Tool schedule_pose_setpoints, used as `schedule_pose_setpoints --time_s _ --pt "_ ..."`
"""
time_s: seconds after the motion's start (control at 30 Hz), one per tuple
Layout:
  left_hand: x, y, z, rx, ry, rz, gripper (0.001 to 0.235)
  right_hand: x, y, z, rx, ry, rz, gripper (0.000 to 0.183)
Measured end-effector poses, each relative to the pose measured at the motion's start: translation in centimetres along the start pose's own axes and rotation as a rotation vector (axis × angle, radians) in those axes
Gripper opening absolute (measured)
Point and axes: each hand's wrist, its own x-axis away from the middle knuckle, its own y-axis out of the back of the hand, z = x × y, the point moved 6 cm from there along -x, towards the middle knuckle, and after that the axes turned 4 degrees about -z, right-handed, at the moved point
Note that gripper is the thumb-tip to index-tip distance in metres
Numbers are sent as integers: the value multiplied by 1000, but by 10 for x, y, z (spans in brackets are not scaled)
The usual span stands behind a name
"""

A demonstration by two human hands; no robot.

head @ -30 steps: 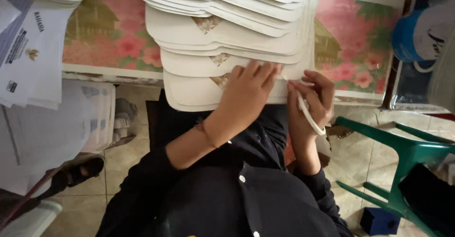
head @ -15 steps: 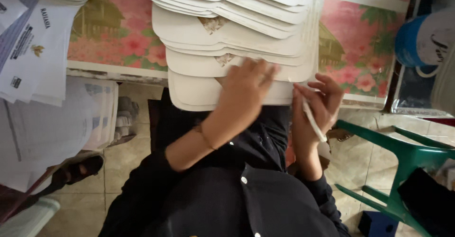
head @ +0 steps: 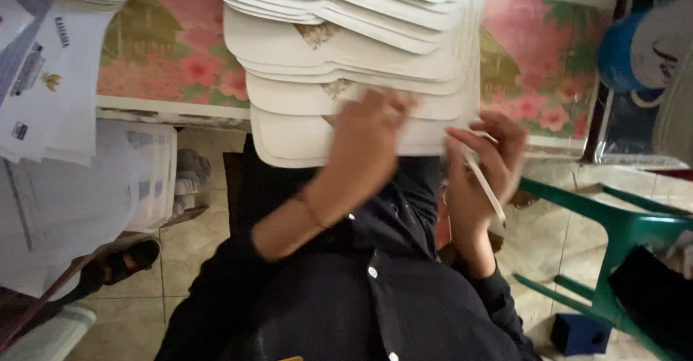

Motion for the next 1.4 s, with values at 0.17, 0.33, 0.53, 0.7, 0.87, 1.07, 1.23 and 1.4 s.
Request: schedule_pose_setpoints --time_s 0.17,0.33,0.53,0.7,0.87,1.07,1.23,1.4 --pt "-1 56 46 -178 165 78 95 2 -40 15 -18 -65 253 11" --pt "11 59 52 -68 324 312 117 7 -69 17 16 -103 366 13" --pt "18 52 51 43 407 305 116 11 -68 18 156 95 361 7" --pt "18 49 53 65 452 341 116 -4 -23 9 102 -13 244 17" --pt "15 37 52 7 475 375 111 -13 16 -24 165 -114 218 21" --pt "3 -4 15 -120 326 288 112 -7 9 -33 323 -126 213 17" --pt "-5 -1 -19 140 32 257 83 -37 22 23 220 101 126 11" --pt "-55 52 1 -526 -35 50 56 -61 24 70 212 201 90 17"
